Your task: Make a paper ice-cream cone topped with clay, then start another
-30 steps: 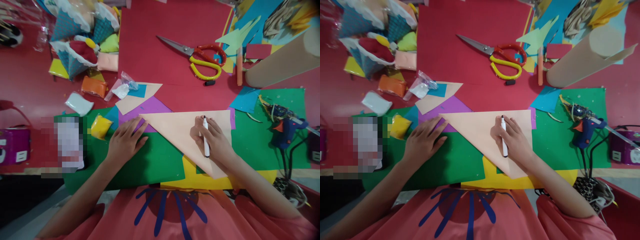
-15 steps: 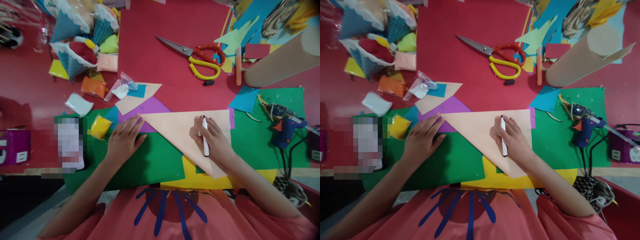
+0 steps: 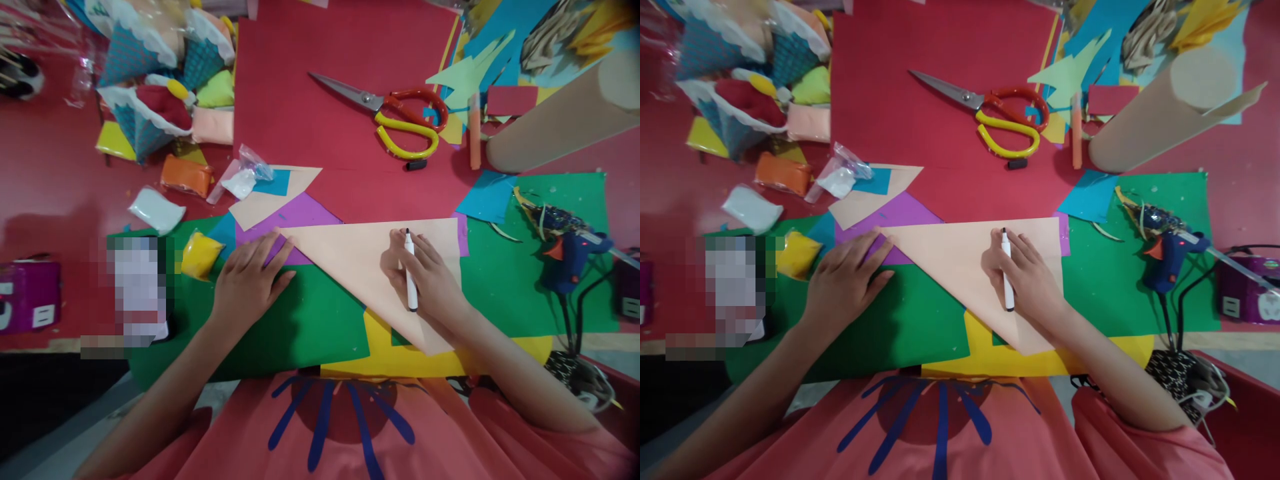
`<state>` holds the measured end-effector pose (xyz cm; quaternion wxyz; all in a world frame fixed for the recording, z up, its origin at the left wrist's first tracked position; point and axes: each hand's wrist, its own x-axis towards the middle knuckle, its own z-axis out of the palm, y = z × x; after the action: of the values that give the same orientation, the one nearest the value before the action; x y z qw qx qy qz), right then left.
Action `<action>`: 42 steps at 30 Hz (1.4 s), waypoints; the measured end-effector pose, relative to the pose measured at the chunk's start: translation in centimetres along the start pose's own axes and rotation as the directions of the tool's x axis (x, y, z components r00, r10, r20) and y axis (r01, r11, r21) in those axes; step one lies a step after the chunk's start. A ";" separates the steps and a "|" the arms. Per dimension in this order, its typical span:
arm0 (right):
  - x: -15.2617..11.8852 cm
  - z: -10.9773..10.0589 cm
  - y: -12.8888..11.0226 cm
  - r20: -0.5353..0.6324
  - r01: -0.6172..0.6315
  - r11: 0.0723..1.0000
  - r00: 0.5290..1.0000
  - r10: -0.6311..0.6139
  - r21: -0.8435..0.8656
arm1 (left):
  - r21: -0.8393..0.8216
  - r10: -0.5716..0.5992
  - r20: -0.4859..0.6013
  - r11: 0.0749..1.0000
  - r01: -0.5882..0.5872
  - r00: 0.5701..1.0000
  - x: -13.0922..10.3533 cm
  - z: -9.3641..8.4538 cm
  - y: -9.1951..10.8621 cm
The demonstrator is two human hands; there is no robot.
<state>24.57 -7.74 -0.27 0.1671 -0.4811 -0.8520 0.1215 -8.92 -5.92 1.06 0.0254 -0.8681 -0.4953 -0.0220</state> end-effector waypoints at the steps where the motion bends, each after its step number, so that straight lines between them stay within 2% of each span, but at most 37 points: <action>1: 0.0 0.0 0.0 0.005 -0.001 1.000 1.000 0.001 -0.002 | 0.012 0.013 0.009 1.000 -0.013 1.000 0.0 -0.1 0.0; 9: 0.1 0.1 -0.2 0.001 -0.019 1.000 1.000 0.019 -0.012 | 0.074 0.031 0.057 0.997 -0.035 0.998 0.2 -0.7 0.3; 16: 0.0 0.3 0.1 -0.013 -0.010 1.000 1.000 0.010 -0.004 | 0.101 0.066 -0.010 0.993 -0.064 0.998 0.2 -0.5 0.3; 19: 0.1 0.2 0.1 -0.015 -0.005 1.000 1.000 0.005 0.002 | 0.070 0.114 -0.057 0.991 -0.110 0.992 0.3 -0.3 0.3; 22: 0.2 0.1 0.1 -0.029 0.002 1.000 1.000 -0.001 0.007 | 0.060 0.155 -0.057 0.987 -0.151 0.986 0.5 -0.3 0.3; 31: 0.2 0.0 0.0 -0.031 0.001 1.000 1.000 -0.001 0.020 | 0.153 0.195 0.066 0.967 -0.203 0.979 0.7 -1.9 1.3; 35: 0.2 0.0 0.0 -0.033 0.006 1.000 0.999 -0.005 0.011 | 0.165 0.217 0.091 0.959 -0.230 0.972 0.6 -2.1 2.7; 38: 0.1 0.1 0.0 -0.025 0.018 1.000 1.000 -0.018 0.002 | 0.170 0.183 0.117 0.965 -0.201 0.976 0.6 -2.4 4.0; 42: 0.0 0.3 0.1 -0.005 0.014 1.000 1.000 -0.014 0.009 | 0.143 0.193 0.173 0.965 -0.219 0.966 0.6 -3.0 4.7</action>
<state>24.59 -7.70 -0.56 0.1723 -0.4749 -0.8542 0.1227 -4.61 -7.97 4.02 0.0582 -0.9091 -0.4028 0.0891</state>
